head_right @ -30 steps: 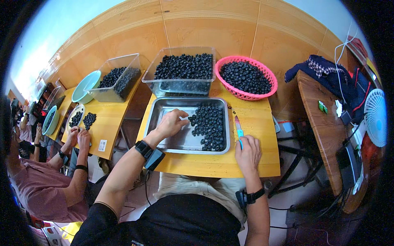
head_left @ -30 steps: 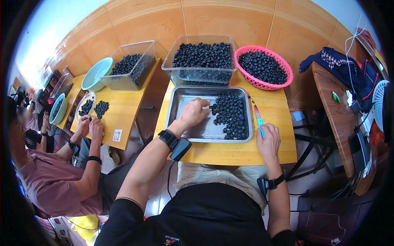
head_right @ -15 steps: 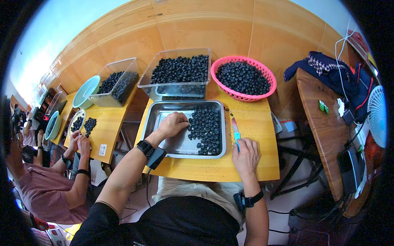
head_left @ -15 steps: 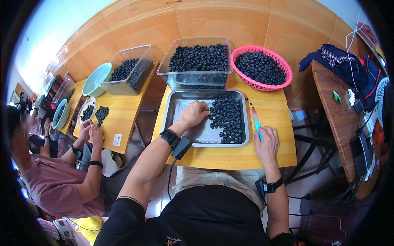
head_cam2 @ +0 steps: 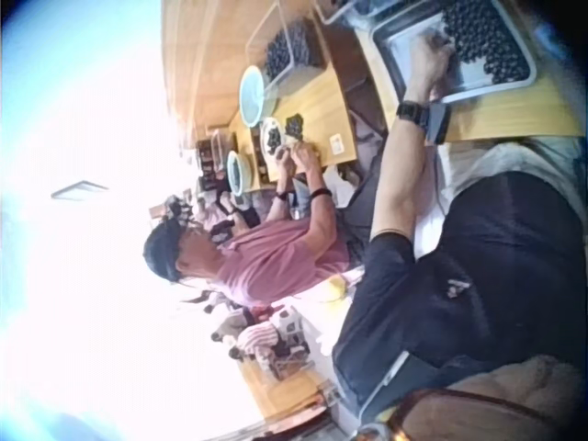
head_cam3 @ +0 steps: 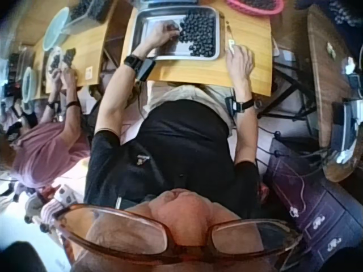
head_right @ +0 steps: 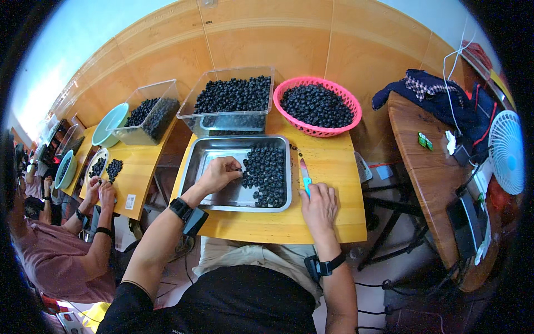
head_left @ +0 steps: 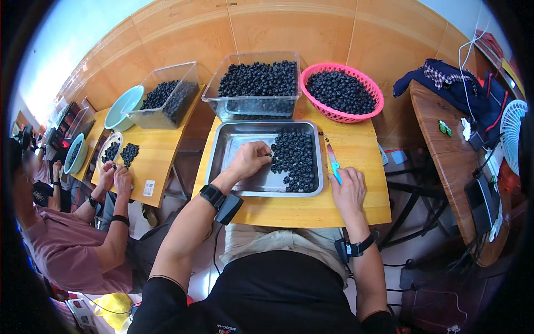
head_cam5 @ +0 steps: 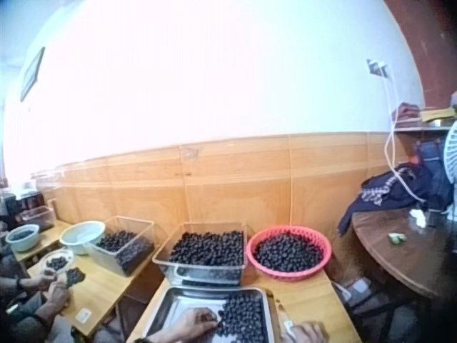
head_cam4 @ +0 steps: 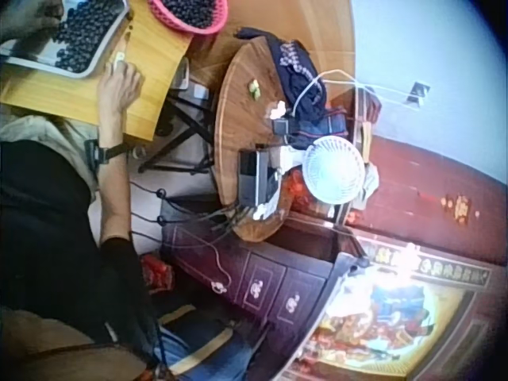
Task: Sorting and trimming small black cylindrical or spherical parts using a utility knife.
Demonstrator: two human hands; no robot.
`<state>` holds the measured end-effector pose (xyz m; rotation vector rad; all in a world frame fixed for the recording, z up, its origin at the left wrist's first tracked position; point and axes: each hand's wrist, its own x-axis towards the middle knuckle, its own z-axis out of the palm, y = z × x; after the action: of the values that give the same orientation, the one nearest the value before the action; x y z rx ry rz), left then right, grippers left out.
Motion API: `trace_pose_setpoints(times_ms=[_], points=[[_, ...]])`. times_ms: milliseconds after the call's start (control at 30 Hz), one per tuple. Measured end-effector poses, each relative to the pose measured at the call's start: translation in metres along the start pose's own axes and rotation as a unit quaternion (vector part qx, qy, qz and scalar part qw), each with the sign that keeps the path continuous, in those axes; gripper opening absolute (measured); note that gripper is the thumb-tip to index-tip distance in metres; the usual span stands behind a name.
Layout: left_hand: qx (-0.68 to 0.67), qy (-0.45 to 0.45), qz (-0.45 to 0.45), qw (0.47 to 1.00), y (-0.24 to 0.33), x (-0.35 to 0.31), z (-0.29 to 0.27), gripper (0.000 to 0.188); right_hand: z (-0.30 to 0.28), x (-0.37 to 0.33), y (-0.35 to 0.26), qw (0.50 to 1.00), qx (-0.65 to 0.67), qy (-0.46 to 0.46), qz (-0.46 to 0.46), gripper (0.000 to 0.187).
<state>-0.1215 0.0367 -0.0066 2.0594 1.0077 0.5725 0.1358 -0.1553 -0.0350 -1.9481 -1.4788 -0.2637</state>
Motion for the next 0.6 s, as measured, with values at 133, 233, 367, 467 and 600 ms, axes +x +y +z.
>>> trace_pose_setpoints(times_ms=[133,233,367,467,600], points=[[-0.057,0.024,0.008,0.998,0.001,-0.012,0.005,0.019,-0.008,0.008,-0.001,0.997,-0.034,-0.061,0.020,0.022],[-0.094,0.016,-0.004,0.995,0.007,-0.020,0.008,0.013,-0.017,0.015,-0.001,0.994,-0.059,-0.094,0.017,0.023],[-0.203,0.021,-0.028,0.979,0.021,-0.030,0.010,0.012,-0.016,0.019,0.012,0.989,-0.090,-0.117,0.005,0.022],[-0.271,0.031,-0.031,0.961,0.028,-0.037,0.013,0.015,-0.014,0.018,0.019,0.989,-0.100,-0.106,-0.002,0.023],[-0.371,0.033,-0.033,0.927,0.031,-0.046,0.016,0.020,-0.019,0.019,0.015,0.989,-0.092,-0.118,0.010,0.022]])
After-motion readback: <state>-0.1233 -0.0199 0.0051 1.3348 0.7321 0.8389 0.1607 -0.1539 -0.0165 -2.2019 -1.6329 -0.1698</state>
